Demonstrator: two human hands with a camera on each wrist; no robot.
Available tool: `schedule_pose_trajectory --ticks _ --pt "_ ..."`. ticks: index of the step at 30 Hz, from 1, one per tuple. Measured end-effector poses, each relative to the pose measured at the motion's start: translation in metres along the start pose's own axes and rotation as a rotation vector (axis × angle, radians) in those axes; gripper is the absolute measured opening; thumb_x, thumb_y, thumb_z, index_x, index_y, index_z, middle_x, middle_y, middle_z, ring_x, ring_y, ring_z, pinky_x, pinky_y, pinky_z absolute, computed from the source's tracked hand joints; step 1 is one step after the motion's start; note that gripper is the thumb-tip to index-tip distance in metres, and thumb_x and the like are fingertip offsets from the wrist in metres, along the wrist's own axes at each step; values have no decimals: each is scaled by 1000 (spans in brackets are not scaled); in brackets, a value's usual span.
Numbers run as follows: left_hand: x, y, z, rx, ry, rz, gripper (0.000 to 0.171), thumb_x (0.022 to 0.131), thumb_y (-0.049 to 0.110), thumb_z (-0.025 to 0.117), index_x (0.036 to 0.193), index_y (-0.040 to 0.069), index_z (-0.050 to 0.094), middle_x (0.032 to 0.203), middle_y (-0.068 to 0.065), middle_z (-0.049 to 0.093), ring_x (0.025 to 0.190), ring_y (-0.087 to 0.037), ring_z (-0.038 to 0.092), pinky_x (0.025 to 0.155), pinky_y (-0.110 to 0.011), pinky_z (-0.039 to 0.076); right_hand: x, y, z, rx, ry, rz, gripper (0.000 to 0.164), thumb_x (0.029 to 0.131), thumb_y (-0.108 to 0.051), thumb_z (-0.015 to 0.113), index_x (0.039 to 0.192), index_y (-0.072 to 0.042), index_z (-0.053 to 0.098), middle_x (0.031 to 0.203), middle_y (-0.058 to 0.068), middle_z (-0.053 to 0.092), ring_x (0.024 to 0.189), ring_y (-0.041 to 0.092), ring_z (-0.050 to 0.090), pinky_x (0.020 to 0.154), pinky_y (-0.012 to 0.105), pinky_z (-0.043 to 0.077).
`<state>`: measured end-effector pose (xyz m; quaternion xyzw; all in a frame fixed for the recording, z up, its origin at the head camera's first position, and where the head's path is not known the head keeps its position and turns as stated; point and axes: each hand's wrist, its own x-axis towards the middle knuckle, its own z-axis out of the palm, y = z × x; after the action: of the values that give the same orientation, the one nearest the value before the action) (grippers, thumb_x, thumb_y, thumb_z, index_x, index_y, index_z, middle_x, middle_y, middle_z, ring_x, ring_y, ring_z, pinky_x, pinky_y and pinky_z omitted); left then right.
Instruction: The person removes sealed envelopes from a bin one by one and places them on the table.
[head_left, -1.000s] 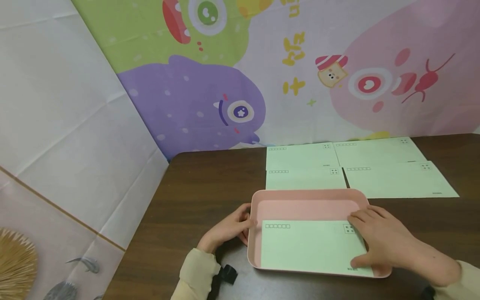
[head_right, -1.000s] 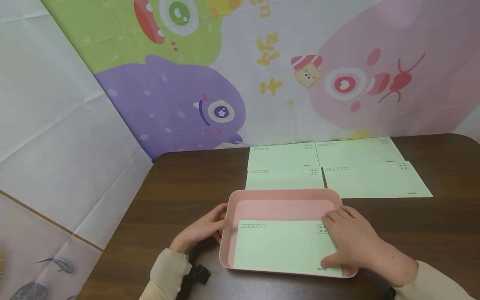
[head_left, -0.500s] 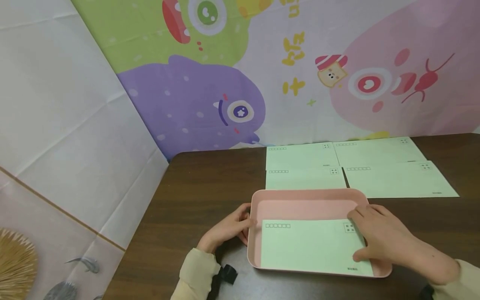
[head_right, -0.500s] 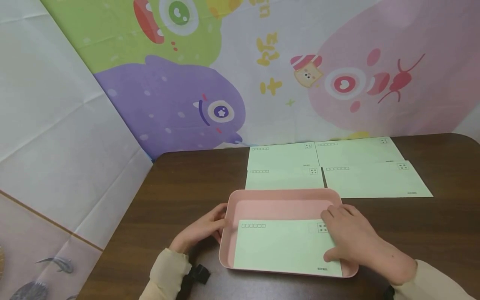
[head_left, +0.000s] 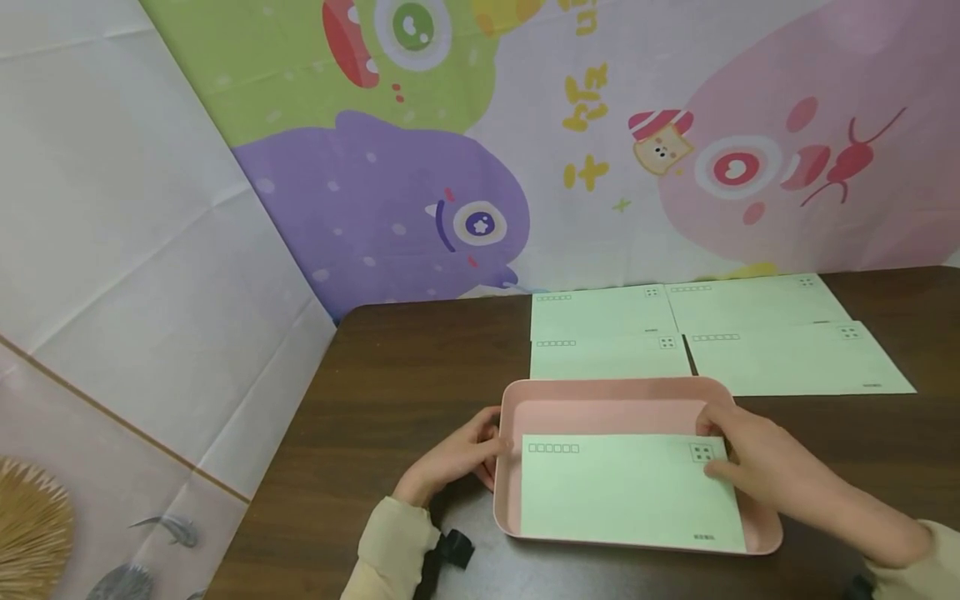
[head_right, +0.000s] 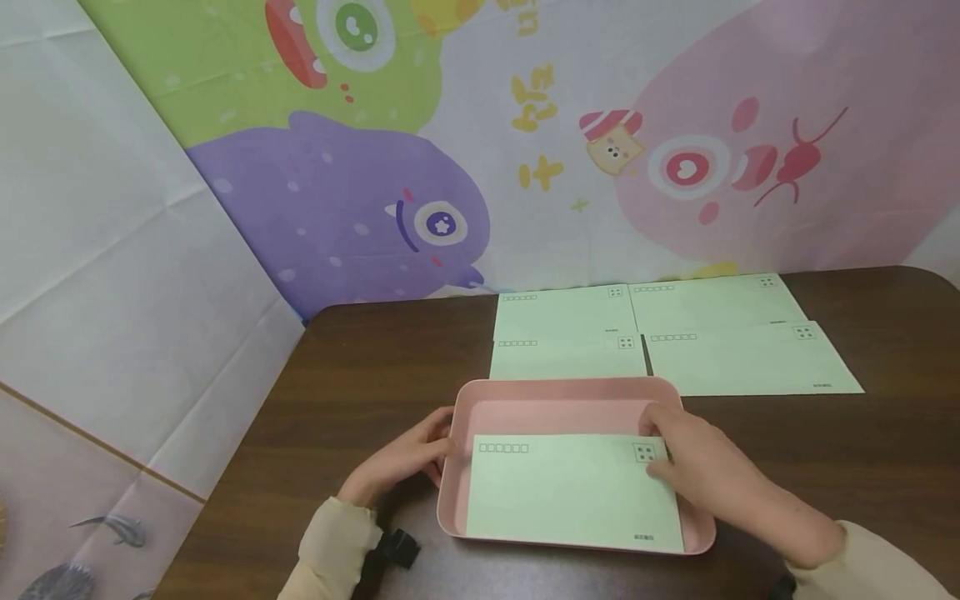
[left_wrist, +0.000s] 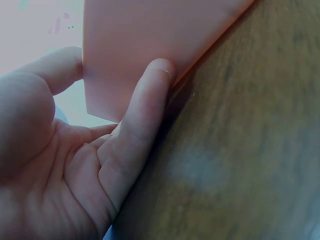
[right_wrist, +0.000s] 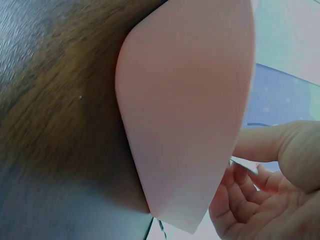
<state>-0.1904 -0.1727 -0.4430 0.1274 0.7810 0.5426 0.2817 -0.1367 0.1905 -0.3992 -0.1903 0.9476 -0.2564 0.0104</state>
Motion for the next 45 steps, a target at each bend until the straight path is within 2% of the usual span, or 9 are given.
schedule_pose_trajectory --ticks 6,13,20,25,30,34,40,45 --pt "2 -2 0 -18 -1 5 54 89 17 51 138 12 28 91 -10 54 55 -19 58 54 -33 55 0 -1 -3 6 29 45 29 71 -11 75 93 -11 55 65 -5 44 57 4 36 50 19 30" --pt "1 -1 -1 1 -8 5 56 88 21 54 137 12 29 92 -11 54 56 -19 59 57 -34 56 1 -2 -6 -12 75 79 23 73 -17 73 91 -10 60 67 -5 47 58 5 38 51 20 30" --pt "2 -1 0 -21 -8 5 53 88 23 56 134 13 32 92 -12 55 57 -20 60 56 -35 56 -1 0 -6 -9 121 108 28 74 -23 73 93 -7 59 73 -5 54 61 5 45 51 21 38" --pt "2 -2 0 -27 -8 5 51 87 22 55 133 13 33 91 -12 55 56 -20 60 56 -35 56 -2 -1 -9 -27 149 109 24 75 -26 72 86 -11 56 74 -5 57 61 4 48 51 21 39" --pt "3 -1 -1 -29 -15 7 53 88 21 55 134 11 32 91 -12 54 55 -19 59 55 -34 56 -3 -2 -13 -26 140 124 21 80 -31 68 80 -15 54 74 -5 58 57 4 43 49 20 34" --pt "3 -1 -1 -26 -17 7 53 88 22 55 134 11 32 91 -12 53 56 -18 59 55 -34 56 -4 -1 -12 -10 169 100 25 82 -34 65 73 -16 49 68 -5 49 53 3 34 48 20 27" --pt "2 -2 0 -23 -12 4 51 88 21 53 133 11 33 90 -11 54 56 -19 60 56 -34 56 -8 2 -11 80 222 76 14 88 -26 59 85 -14 53 71 -2 50 55 1 35 47 21 27" --pt "3 -3 0 -33 -13 10 52 88 20 53 134 11 32 91 -12 53 55 -19 59 55 -34 56 -8 5 -11 106 255 79 6 90 -22 56 91 -17 55 77 -2 59 63 -3 47 51 22 39"
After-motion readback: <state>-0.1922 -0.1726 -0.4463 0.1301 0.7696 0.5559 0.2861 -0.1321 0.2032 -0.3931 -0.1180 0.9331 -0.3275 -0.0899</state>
